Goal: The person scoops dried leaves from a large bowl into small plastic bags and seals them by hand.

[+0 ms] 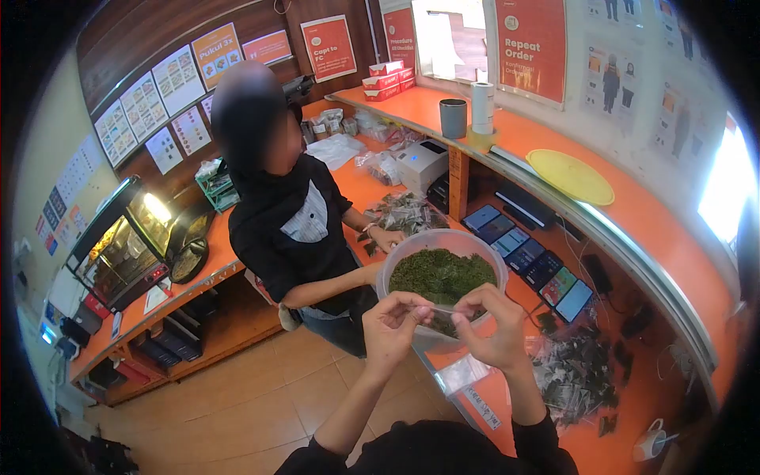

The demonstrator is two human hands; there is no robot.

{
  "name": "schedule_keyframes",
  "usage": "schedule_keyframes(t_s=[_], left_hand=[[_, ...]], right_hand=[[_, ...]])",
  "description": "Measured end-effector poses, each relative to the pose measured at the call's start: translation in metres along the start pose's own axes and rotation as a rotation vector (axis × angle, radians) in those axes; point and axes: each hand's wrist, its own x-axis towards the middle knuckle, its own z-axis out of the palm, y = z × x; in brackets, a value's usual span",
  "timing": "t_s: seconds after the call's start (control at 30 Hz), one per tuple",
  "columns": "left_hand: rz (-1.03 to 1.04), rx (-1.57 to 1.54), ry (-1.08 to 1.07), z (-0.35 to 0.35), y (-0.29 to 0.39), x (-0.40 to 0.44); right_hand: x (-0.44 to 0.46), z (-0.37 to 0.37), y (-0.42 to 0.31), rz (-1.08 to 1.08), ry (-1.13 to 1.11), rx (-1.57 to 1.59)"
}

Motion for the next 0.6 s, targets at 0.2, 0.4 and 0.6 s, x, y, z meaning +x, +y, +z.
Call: schedule_keyframes(t_s=[0.2,0.4,0.6], left_hand=[[-0.035,0.04,0.037,0.007,0.003,-0.009],[-0.099,0.1,0.05,0.011,0.001,-0.012],[-0.128,0.119,0.021,0.017,0.0,-0.017]], right_hand=[[-0.004,0.008,-0.004,0.047,0.021,-0.038],[-0.005,0.012,0.001,-0.059,0.017,-0.117],[-0.012,0.012,0.005,-0.012,-0.018,-0.072]])
